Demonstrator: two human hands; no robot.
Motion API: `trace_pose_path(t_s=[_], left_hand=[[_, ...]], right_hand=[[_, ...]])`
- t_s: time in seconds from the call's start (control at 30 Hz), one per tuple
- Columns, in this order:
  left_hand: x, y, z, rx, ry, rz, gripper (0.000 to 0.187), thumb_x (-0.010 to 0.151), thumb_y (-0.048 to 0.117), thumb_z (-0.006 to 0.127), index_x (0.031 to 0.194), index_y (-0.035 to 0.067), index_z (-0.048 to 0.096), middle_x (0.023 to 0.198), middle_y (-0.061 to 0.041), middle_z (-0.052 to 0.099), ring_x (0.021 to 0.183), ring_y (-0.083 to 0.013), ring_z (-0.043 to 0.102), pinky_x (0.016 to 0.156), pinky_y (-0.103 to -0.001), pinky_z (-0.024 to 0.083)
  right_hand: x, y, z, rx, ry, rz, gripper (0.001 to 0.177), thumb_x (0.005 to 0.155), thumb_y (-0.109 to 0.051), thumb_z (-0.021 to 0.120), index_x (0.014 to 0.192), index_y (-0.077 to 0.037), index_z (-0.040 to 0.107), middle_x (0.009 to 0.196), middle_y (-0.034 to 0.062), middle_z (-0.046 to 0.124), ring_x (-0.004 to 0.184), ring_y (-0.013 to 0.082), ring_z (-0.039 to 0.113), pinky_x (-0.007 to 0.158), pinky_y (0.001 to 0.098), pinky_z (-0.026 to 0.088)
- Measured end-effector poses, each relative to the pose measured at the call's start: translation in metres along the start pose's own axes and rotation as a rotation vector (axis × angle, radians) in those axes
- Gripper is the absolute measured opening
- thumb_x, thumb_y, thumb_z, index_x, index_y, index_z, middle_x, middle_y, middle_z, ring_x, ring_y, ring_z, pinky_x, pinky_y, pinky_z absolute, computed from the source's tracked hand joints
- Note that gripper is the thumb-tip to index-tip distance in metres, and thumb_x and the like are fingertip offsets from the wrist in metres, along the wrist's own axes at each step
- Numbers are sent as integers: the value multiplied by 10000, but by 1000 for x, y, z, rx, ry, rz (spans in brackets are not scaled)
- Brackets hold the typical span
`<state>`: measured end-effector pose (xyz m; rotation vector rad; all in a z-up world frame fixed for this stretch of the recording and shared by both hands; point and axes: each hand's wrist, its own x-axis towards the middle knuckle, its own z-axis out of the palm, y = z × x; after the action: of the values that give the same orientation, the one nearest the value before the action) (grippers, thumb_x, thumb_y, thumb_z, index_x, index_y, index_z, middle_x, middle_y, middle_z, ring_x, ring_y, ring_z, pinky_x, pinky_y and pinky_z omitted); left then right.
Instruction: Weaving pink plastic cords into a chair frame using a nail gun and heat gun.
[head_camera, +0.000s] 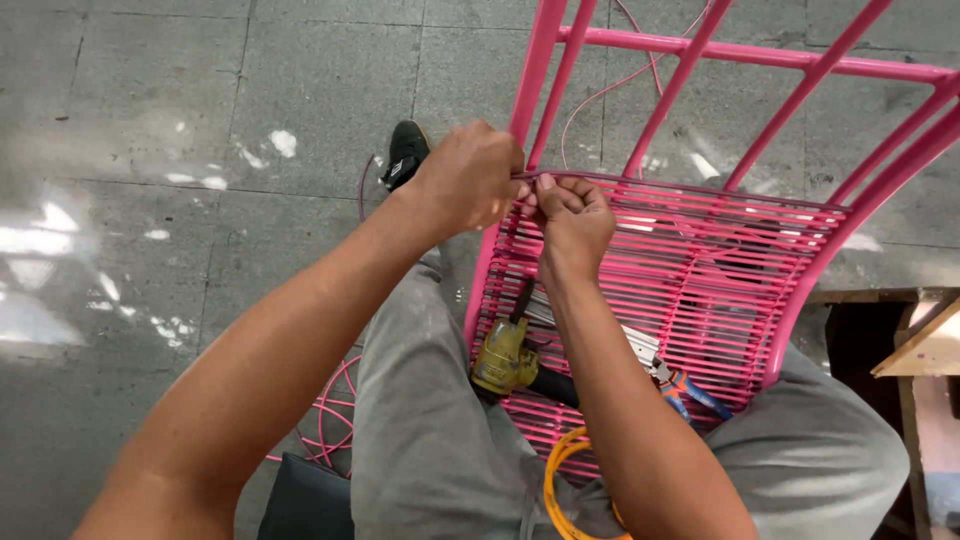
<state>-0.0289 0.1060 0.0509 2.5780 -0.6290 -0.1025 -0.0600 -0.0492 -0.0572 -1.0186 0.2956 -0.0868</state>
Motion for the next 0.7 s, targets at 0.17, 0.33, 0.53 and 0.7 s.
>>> trace_pose_path(t_s=[0.17, 0.33, 0.53, 0.7], left_hand=[[-1, 5, 6, -34, 13, -40, 214, 887, 261, 760, 790, 71, 767, 753, -193, 715, 767, -391, 727, 728, -506, 565], [4, 2, 18, 99, 185, -38, 187, 771, 241, 829, 728, 67, 775, 770, -195, 720, 772, -403, 726, 700, -508, 572], [10, 1, 17, 144, 273, -236, 266, 728, 300, 887, 717, 66, 762, 751, -214, 711, 735, -430, 722, 639, -510, 578], [11, -2, 24, 171, 282, -247, 332, 707, 342, 911, 781, 55, 761, 814, -215, 724, 778, -433, 727, 666, -507, 583]], right_hand=[[-2, -2, 10, 68, 93, -39, 304, 904, 25, 749, 1060, 12, 489, 880, 176, 724, 698, 205, 715, 657, 305, 640], [-3, -5, 18, 112, 123, -76, 351, 885, 51, 739, 1045, -8, 432, 893, 198, 726, 732, 250, 762, 669, 334, 664], [-2, -5, 4, 33, 113, -31, 243, 952, 17, 675, 1059, -2, 458, 909, 197, 722, 750, 240, 745, 673, 339, 657], [-48, -29, -33, -152, -43, 47, 140, 989, -2, 617, 1088, -19, 520, 929, 150, 716, 759, 204, 721, 674, 342, 635]])
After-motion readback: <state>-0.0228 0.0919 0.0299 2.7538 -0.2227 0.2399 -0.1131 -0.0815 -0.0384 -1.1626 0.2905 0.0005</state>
